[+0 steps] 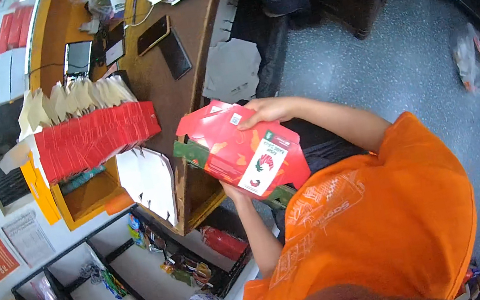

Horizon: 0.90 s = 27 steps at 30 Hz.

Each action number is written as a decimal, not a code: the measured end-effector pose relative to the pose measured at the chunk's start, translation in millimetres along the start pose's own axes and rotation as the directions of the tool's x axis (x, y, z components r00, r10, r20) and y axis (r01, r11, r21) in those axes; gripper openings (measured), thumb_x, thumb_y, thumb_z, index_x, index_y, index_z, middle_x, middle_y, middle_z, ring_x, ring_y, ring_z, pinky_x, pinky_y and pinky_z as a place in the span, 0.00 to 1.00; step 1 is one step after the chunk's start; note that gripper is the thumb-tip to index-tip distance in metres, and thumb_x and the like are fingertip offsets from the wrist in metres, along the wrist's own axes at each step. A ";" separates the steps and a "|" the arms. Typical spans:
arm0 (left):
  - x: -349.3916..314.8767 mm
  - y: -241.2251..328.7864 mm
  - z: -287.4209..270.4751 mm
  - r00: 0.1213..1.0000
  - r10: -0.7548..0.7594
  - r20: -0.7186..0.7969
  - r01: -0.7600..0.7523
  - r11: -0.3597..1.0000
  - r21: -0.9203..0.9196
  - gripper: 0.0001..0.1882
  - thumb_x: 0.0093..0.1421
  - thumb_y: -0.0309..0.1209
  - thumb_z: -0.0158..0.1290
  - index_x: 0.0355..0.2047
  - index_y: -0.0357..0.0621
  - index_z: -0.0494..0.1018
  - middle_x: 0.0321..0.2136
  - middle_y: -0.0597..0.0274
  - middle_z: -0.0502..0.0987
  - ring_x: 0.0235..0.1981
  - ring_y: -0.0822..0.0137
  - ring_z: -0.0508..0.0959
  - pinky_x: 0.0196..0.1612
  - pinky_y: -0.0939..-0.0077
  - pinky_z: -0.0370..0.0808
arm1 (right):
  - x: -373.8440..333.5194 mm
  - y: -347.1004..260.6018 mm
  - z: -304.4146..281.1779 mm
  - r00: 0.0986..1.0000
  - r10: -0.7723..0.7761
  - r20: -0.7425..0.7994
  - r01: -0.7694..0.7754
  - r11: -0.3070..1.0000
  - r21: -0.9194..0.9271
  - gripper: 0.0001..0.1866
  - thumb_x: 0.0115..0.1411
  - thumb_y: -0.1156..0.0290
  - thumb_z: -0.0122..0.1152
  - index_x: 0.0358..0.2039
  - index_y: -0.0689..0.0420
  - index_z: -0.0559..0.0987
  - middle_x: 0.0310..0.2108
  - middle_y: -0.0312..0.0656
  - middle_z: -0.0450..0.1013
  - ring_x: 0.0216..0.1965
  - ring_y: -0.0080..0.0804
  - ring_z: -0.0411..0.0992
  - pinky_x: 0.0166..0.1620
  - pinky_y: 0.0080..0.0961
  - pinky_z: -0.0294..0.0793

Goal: The person assembles red and white cardboard boxes by folding the flaps and tucking them into slots. They handle stacks of flat-packed box components and finished boxes on a wooden table. Another person is visible in the background performing a similar task.

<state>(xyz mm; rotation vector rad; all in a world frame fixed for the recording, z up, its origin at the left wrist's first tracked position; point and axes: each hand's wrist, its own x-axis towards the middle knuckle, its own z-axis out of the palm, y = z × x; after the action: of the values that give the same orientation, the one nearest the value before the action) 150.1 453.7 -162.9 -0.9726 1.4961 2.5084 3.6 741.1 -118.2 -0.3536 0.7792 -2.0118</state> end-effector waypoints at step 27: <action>7.3 -2.7 42.2 0.849 0.434 -0.301 -0.366 0.894 0.257 0.15 0.72 0.34 0.43 0.45 0.36 0.75 0.19 0.59 0.74 0.16 0.67 0.75 0.19 0.69 0.73 | 65.0 -307.6 -18.2 0.551 -0.783 0.289 -0.429 -0.563 -0.707 0.30 0.62 0.73 0.54 0.65 0.42 0.71 0.53 0.48 0.77 0.47 0.54 0.77 0.48 0.39 0.74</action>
<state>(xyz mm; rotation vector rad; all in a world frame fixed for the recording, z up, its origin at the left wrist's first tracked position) 124.8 487.5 -155.1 -1.2367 2.2160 2.4644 -243.9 809.3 64.0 -0.9088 3.6785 -0.6880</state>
